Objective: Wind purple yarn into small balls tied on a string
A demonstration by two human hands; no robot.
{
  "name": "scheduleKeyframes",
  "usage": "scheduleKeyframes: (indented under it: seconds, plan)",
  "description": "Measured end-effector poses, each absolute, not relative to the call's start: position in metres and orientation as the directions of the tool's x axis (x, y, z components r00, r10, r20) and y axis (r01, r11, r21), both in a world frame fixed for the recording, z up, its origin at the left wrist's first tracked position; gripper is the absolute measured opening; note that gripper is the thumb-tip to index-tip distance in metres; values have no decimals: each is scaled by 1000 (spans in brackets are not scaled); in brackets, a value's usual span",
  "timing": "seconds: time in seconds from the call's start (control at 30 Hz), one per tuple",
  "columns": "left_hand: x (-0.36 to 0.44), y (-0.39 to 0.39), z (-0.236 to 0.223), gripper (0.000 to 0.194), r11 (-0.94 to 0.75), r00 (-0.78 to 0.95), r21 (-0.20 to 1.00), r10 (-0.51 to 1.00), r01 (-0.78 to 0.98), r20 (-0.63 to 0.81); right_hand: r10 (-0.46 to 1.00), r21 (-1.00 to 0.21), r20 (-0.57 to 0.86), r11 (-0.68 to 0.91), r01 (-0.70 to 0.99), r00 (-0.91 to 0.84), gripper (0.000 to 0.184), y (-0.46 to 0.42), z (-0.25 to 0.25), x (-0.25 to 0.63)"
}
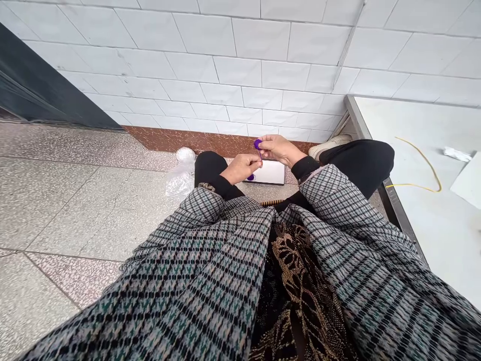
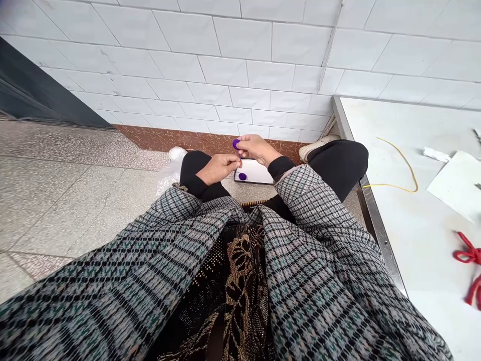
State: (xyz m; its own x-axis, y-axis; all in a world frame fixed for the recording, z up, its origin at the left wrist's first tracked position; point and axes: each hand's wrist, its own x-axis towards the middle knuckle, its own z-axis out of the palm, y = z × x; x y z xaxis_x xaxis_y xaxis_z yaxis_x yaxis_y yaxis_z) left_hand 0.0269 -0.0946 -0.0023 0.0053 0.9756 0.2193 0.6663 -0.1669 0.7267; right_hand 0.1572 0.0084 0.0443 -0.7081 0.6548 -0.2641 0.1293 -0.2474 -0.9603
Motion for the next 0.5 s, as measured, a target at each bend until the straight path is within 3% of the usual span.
scheduleKeyframes:
  seconds: [0.1, 0.2, 0.33, 0.5]
  plan:
    - [23, -96, 10, 23, -211, 33, 643, 960, 736, 277, 678, -951, -222, 7, 309, -701, 22, 9, 36, 157]
    - [18, -95, 15, 21, -214, -6, 571, 934, 792, 358, 608, -901, -212, 182, 394, -765, 21, 10, 30, 157]
    - [16, -95, 11, 17, -141, -114, 617, 928, 775, 356, 504, -918, -240, 159, 362, -830, 17, 9, 30, 159]
    - [20, -98, 3, 15, -50, -215, 752, 944, 657, 250, 511, -935, -308, -8, 353, -803, 21, 9, 33, 159]
